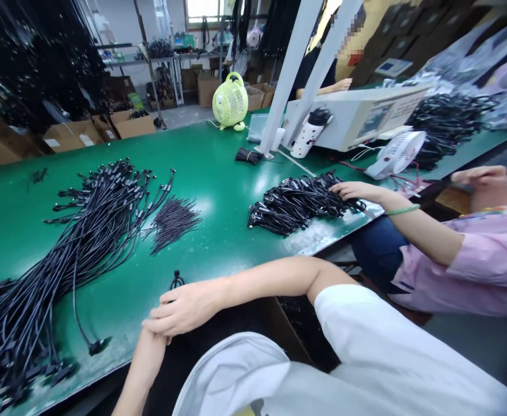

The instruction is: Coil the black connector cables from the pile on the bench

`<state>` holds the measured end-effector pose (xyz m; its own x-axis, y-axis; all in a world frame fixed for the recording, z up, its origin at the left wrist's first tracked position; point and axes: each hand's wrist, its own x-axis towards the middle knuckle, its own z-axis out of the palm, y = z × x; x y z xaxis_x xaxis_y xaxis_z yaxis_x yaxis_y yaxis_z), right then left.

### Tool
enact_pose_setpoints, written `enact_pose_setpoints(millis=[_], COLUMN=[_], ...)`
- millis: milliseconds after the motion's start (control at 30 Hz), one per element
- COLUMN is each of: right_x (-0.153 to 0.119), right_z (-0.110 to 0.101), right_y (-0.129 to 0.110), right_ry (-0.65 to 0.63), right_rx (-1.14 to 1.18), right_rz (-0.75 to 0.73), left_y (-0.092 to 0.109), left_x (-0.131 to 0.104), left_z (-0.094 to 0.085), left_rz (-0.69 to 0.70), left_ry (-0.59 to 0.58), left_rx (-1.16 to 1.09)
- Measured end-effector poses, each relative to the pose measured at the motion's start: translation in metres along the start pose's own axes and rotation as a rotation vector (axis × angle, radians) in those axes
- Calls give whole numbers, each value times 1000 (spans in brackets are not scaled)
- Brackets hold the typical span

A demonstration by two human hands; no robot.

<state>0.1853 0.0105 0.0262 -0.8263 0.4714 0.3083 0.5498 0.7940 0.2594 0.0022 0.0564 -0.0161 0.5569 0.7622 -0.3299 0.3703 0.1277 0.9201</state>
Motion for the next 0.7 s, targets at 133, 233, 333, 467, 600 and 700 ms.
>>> enact_pose_setpoints(millis=[133, 233, 333, 467, 600, 700], right_x=[3, 2, 2, 1, -3, -6], right_z=[-11, -14, -9, 6, 6, -2], right_y=[6, 4, 2, 2, 0, -6], right_ry=[-77, 46, 65, 9, 8, 9], right_rx=[64, 5, -8, 91, 109, 82], right_rz=[-15, -98, -135, -37, 81, 132], left_y=[-1, -6, -9, 0, 16, 23], left_x=[0, 3, 3, -2, -8, -10], left_z=[-5, -7, -5, -2, -2, -1], left_rz=[3, -28, -38, -27, -54, -84], left_ry=[4, -4, -22, -80, -51, -43], left_rx=[-38, -34, -18, 12, 35, 27])
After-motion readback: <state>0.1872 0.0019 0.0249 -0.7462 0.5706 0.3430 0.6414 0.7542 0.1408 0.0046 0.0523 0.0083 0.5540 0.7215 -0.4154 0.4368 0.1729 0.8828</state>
